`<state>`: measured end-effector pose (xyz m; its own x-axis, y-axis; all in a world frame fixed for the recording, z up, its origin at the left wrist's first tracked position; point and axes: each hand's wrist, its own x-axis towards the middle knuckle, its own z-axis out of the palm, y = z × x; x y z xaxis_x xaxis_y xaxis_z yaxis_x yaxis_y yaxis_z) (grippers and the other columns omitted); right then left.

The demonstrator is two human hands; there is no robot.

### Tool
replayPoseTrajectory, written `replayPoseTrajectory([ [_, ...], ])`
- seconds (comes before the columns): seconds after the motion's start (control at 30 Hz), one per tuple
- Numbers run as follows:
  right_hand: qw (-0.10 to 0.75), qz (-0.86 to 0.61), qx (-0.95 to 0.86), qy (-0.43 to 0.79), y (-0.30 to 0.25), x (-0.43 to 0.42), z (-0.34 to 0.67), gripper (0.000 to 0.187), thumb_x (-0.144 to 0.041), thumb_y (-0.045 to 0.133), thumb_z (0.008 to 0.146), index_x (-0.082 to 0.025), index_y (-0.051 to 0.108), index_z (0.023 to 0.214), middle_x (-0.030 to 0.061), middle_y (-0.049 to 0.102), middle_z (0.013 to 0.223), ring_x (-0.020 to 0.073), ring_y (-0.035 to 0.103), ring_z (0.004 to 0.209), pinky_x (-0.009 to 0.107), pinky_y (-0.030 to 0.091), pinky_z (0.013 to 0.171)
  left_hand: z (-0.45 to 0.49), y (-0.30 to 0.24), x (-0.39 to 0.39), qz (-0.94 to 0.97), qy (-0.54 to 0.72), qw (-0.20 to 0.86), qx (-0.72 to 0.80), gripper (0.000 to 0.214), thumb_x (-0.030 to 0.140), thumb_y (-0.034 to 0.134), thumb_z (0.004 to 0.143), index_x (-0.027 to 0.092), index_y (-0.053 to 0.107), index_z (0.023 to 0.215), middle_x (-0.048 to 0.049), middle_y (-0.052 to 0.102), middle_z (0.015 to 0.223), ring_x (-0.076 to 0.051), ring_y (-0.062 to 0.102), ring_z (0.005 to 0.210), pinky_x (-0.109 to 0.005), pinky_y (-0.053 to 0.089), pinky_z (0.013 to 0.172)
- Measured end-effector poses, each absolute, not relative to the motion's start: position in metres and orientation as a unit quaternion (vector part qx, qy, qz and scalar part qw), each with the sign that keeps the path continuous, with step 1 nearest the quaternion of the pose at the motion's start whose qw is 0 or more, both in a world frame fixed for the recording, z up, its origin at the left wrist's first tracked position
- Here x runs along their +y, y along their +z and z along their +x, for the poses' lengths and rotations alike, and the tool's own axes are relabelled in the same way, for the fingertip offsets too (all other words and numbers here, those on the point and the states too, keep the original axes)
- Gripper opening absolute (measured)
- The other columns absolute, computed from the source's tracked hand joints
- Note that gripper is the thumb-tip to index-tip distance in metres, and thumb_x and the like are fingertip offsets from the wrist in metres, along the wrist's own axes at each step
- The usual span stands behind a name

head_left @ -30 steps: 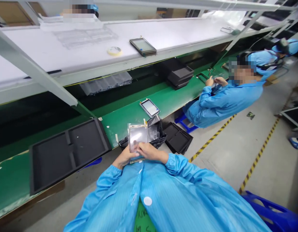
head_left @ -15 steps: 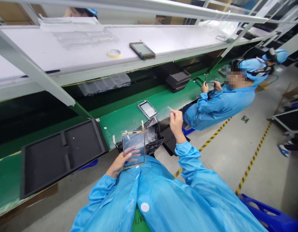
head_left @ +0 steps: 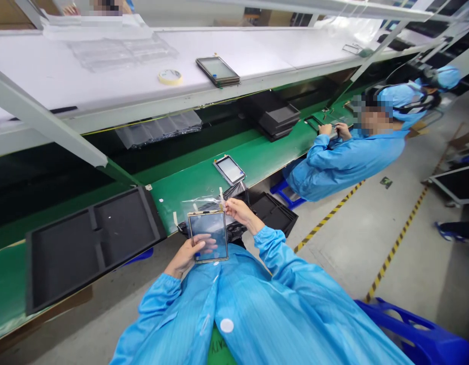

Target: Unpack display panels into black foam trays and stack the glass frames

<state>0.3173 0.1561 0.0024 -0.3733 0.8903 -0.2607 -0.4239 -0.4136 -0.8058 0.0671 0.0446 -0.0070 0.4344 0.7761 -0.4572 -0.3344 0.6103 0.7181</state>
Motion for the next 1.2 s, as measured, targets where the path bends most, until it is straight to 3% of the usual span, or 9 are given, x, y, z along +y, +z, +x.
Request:
replayPoseTrajectory([
  [0.13, 0.399, -0.315, -0.346, 0.789, 0.008, 0.154, 0.315, 0.057, -0.064, 0.088, 0.065, -0.016, 0.066, 0.088, 0.0019, 0.065, 0.084, 0.0121, 0.061, 0.075, 0.023, 0.051, 0.069, 0.07, -0.009, 0.045, 0.264, 0.342, 0.81, 0.397, 0.046, 0.037, 0.085, 0.077, 0.014, 0.07, 0.114, -0.018, 0.077, 0.112, -0.033, 0.075, 0.102, -0.047, 0.058, 0.093],
  [0.27, 0.412, -0.361, -0.395, 0.737, 0.016, 0.156, 0.313, 0.054, -0.06, 0.09, 0.063, -0.019, 0.056, 0.075, -0.0046, 0.056, 0.071, 0.0102, 0.054, 0.066, 0.024, 0.049, 0.067, 0.078, -0.01, 0.05, 0.265, 0.338, 0.813, 0.394, 0.045, 0.036, 0.082, 0.08, 0.013, 0.069, 0.117, -0.0185, 0.077, 0.114, -0.032, 0.075, 0.102, -0.046, 0.058, 0.093],
  [0.43, 0.412, -0.364, -0.366, 0.751, 0.008, 0.16, 0.317, 0.062, -0.066, 0.086, 0.065, -0.021, 0.043, 0.07, -0.0055, 0.052, 0.069, 0.0085, 0.047, 0.059, 0.021, 0.043, 0.058, 0.092, -0.009, 0.058, 0.268, 0.334, 0.818, 0.385, 0.045, 0.037, 0.084, 0.078, 0.014, 0.071, 0.116, -0.0172, 0.078, 0.111, -0.032, 0.076, 0.1, -0.046, 0.058, 0.091],
  [0.57, 0.348, -0.413, -0.454, 0.708, -0.013, 0.154, 0.323, 0.048, -0.05, 0.087, 0.066, -0.019, 0.051, 0.069, -0.006, 0.052, 0.064, 0.0087, 0.045, 0.06, 0.021, 0.038, 0.058, 0.098, -0.011, 0.057, 0.285, 0.33, 0.819, 0.374, 0.046, 0.038, 0.087, 0.073, 0.013, 0.075, 0.11, -0.0173, 0.077, 0.114, -0.033, 0.073, 0.105, -0.045, 0.058, 0.092],
  [0.7, 0.255, -0.446, -0.55, 0.658, -0.042, 0.13, 0.339, 0.031, -0.032, 0.08, 0.071, -0.017, 0.055, 0.063, -0.0037, 0.057, 0.064, 0.01, 0.049, 0.065, 0.021, 0.038, 0.06, 0.094, -0.019, 0.047, 0.246, 0.365, 0.801, 0.406, 0.035, 0.034, 0.09, 0.068, 0.014, 0.074, 0.093, -0.0113, 0.08, 0.098, -0.031, 0.075, 0.1, -0.043, 0.057, 0.095],
  [0.8, 0.205, -0.429, -0.498, 0.725, -0.063, 0.105, 0.351, 0.019, -0.023, 0.076, 0.069, -0.016, 0.062, 0.078, -0.0012, 0.066, 0.075, 0.0105, 0.055, 0.067, 0.02, 0.041, 0.06, 0.089, -0.024, 0.039, 0.186, 0.389, 0.773, 0.465, 0.043, 0.035, 0.092, 0.067, 0.018, 0.069, 0.099, -0.0045, 0.079, 0.088, -0.027, 0.077, 0.091, -0.037, 0.059, 0.086],
  [0.93, 0.143, -0.356, -0.389, 0.837, -0.08, 0.086, 0.356, 0.054, -0.015, 0.073, 0.06, -0.018, 0.066, 0.114, -0.0012, 0.07, 0.086, 0.0083, 0.055, 0.062, 0.019, 0.041, 0.057, 0.086, -0.028, 0.036, 0.148, 0.389, 0.763, 0.495, 0.064, 0.043, 0.093, 0.063, 0.02, 0.069, 0.118, -0.002, 0.077, 0.08, -0.026, 0.077, 0.09, -0.036, 0.06, 0.085],
  [1.07, 0.133, -0.416, -0.318, 0.842, -0.096, 0.093, 0.36, 0.027, -0.015, 0.066, 0.063, -0.012, 0.072, 0.089, -0.0017, 0.061, 0.065, 0.0074, 0.047, 0.055, 0.018, 0.033, 0.051, 0.083, -0.041, 0.036, 0.146, 0.348, 0.737, 0.56, 0.053, 0.054, 0.089, 0.064, 0.016, 0.078, 0.1, -0.0098, 0.08, 0.092, -0.031, 0.075, 0.103, -0.043, 0.057, 0.098],
  [1.2, 0.156, -0.543, -0.319, 0.761, -0.117, 0.122, 0.367, 0.006, -0.019, 0.065, 0.069, -0.015, 0.06, 0.067, -0.002, 0.05, 0.056, 0.009, 0.041, 0.051, 0.02, 0.031, 0.048, 0.077, -0.053, 0.029, 0.132, 0.416, 0.645, 0.627, 0.05, 0.07, 0.074, 0.074, 0.031, 0.077, 0.105, -0.0036, 0.079, 0.111, -0.03, 0.063, 0.128, -0.041, 0.05, 0.108],
])
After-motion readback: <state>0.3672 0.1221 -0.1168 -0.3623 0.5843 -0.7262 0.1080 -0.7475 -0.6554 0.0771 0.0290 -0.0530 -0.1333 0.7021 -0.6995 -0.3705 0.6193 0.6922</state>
